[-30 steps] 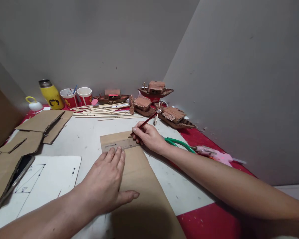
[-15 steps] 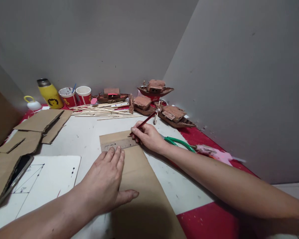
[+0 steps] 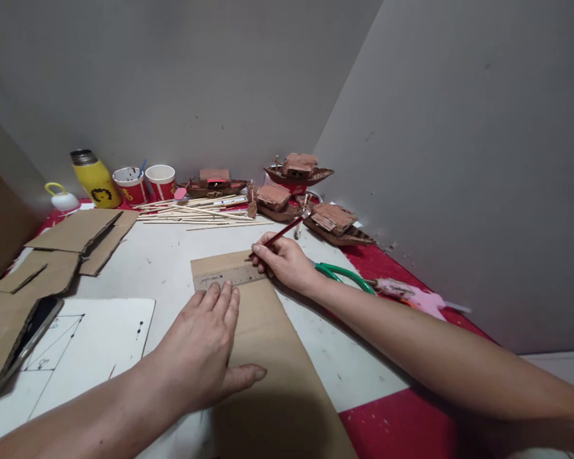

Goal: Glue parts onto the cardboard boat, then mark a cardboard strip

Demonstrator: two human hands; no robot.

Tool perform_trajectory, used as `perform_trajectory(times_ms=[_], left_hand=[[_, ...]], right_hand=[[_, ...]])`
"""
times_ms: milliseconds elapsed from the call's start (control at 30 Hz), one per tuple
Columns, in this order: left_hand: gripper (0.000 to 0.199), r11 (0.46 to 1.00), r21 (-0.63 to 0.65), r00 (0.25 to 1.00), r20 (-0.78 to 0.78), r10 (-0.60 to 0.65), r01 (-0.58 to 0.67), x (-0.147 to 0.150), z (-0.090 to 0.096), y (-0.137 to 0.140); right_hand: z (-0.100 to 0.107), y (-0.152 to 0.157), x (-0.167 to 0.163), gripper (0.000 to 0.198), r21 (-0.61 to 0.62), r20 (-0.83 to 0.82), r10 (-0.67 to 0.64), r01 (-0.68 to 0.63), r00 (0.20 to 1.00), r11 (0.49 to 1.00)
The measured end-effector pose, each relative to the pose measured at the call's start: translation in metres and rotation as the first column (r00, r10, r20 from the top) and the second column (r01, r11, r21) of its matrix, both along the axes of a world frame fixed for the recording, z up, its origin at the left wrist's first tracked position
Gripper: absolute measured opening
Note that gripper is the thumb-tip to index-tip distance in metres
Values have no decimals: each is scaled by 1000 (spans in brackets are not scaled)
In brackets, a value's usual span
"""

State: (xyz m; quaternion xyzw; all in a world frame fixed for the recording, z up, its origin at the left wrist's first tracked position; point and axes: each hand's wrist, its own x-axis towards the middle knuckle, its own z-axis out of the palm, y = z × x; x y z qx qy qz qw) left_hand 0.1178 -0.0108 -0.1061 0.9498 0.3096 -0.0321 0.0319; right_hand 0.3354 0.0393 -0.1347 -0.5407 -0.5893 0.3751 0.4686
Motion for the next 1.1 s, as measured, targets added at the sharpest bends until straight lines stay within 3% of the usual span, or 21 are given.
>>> perform_trajectory(times_ms=[1100], left_hand=[[100,1000,26,1000,5,-11,11,1,-1,1]], right_hand=[[-1,1,1,30,-33,-68,-9,7,998,999]])
